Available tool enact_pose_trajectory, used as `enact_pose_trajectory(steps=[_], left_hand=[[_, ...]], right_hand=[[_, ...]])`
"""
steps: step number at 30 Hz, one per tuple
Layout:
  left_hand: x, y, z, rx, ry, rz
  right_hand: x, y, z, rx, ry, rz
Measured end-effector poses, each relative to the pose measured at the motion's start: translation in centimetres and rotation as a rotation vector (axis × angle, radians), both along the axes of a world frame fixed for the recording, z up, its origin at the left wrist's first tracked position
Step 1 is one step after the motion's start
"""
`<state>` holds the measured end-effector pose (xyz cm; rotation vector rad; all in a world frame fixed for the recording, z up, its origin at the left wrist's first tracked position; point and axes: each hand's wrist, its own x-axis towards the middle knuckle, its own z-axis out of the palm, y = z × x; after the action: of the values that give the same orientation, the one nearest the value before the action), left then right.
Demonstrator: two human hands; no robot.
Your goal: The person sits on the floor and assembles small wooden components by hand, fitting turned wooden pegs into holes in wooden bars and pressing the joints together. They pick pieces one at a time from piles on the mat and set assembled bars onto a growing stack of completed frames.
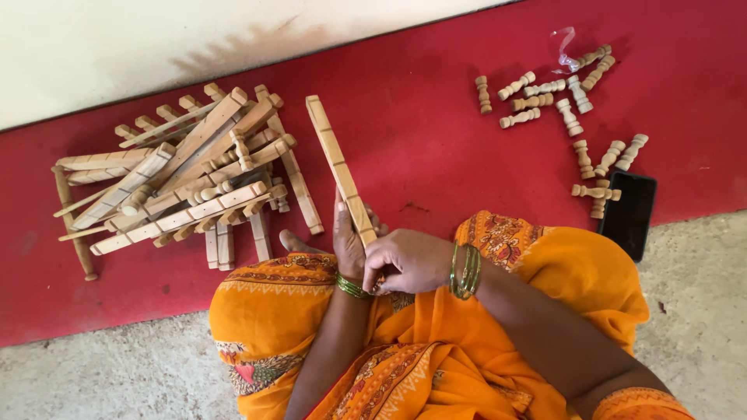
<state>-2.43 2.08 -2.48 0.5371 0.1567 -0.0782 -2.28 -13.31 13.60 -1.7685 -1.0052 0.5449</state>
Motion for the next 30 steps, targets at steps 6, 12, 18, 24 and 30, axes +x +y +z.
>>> enact_pose_trajectory(steps=[6,12,18,24,30], left_hand=[[-0.1,-1.3,-0.8,0.143,-0.136,-0.253],[-1.6,-2.3,0.3,0.000,-0.248,-0.629],[-2.2,-2.8,0.4,0.230,-0.240,-0.688],[-1.1,-1.4,1.5,-0.058,-0.106,-0.532],[0.2,-0.2,1.9,-0.091,-0.082,-0.103]], right_hand=[[1.8,-1.4,-0.4,-0.209,-0.157,-0.425],[5.8,-7.9,-0.2,0.173,-0.306,-1.056],[6.4,-11.4,0.5,0.362,-0.383,-1.284],[4.4,-5.8,-0.3,0.028,-0.067,-0.836],[0.4,-0.9,-0.5,-0.052,0.075,-0.035]])
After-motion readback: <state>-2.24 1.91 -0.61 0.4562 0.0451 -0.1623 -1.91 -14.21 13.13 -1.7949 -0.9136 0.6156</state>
